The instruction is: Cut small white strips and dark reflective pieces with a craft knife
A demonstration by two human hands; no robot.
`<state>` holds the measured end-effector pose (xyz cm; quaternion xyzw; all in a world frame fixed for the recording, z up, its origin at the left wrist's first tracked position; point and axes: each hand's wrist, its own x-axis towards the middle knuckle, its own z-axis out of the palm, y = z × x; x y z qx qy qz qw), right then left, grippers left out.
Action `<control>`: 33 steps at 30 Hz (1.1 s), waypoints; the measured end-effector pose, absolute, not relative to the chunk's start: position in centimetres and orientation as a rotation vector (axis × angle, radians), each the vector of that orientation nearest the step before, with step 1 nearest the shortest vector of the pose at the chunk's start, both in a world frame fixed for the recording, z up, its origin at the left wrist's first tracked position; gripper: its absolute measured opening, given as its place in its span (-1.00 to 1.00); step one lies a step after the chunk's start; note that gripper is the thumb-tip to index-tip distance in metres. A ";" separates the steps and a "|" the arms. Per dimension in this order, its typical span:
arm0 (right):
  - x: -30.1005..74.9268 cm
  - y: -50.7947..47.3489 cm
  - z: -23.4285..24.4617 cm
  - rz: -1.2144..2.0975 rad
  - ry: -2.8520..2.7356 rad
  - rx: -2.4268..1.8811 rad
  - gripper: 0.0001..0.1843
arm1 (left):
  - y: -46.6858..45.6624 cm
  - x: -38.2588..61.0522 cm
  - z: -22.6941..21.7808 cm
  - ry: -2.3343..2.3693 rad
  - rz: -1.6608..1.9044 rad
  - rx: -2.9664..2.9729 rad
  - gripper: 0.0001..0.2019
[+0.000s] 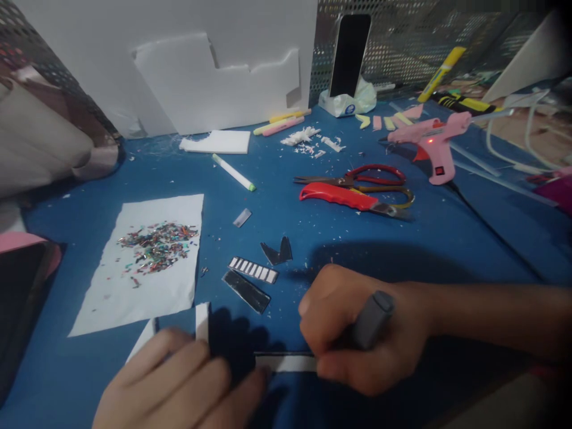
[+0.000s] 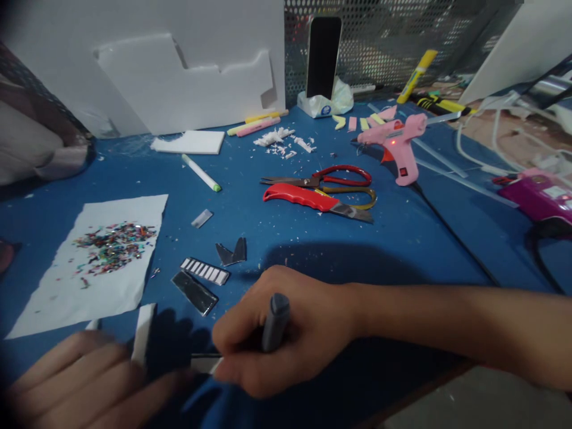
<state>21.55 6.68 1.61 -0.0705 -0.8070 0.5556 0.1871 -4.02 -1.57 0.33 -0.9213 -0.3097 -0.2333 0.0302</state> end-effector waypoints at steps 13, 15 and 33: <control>21.4 6.7 2.2 1.439 -2.315 -0.380 -0.69 | -0.8 -2.7 0.8 -1.124 -0.890 -2.880 -0.62; 21.4 6.7 2.2 1.410 -2.325 -0.416 -0.68 | -0.9 -2.6 0.8 -1.047 -0.879 -2.904 -0.64; 21.6 6.7 3.3 1.519 -2.006 -0.728 -0.81 | -1.5 -2.3 0.3 -0.763 -0.683 -2.763 -0.71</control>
